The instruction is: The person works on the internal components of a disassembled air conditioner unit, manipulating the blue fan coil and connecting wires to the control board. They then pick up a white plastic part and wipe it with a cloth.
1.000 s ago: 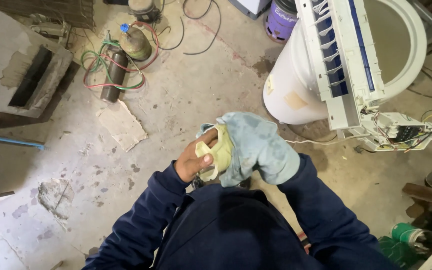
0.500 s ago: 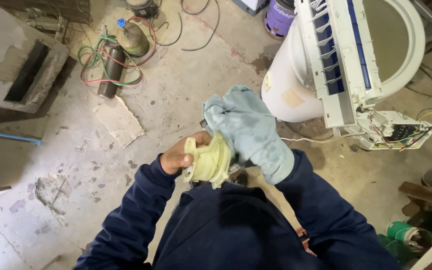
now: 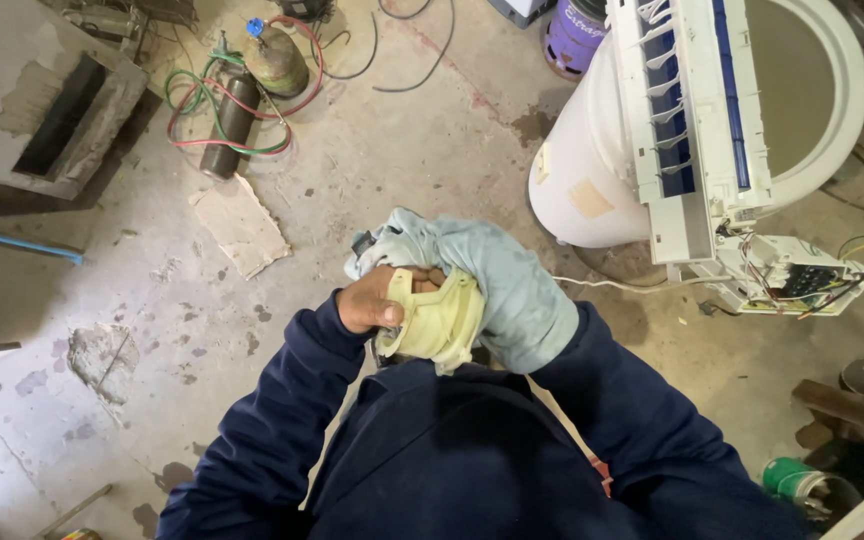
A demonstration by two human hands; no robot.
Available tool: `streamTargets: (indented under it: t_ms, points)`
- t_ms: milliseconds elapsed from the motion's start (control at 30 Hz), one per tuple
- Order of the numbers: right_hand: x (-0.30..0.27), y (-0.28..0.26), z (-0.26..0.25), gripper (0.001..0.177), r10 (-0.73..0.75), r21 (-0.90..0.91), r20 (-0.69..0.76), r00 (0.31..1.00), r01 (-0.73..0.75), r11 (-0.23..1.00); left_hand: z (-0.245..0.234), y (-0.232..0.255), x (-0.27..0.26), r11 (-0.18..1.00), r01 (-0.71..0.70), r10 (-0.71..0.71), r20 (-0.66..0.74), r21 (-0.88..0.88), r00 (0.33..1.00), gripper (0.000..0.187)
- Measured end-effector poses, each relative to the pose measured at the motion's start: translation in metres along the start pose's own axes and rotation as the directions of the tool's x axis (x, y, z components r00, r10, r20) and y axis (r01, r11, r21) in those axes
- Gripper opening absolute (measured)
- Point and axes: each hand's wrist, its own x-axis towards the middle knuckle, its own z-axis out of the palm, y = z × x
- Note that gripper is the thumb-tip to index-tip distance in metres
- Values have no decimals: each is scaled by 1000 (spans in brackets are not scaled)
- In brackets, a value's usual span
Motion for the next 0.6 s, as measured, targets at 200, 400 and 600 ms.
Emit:
streamTargets:
  t_ms: [200,400,600]
  points:
    - [-1,-20,7,27,-322,-857,72,944,224,463,39,20,12,993,-117,117,-73,9,990,99]
    - [-22,13,10,39,-834,-593,394,387,-586,-552,48,15,17,961,-275,264,-381,28,886,81]
    - [-30,-22,20,40,-725,-830,350,593,-163,-534,50,29,34,899,-246,388,-395,363,833,78]
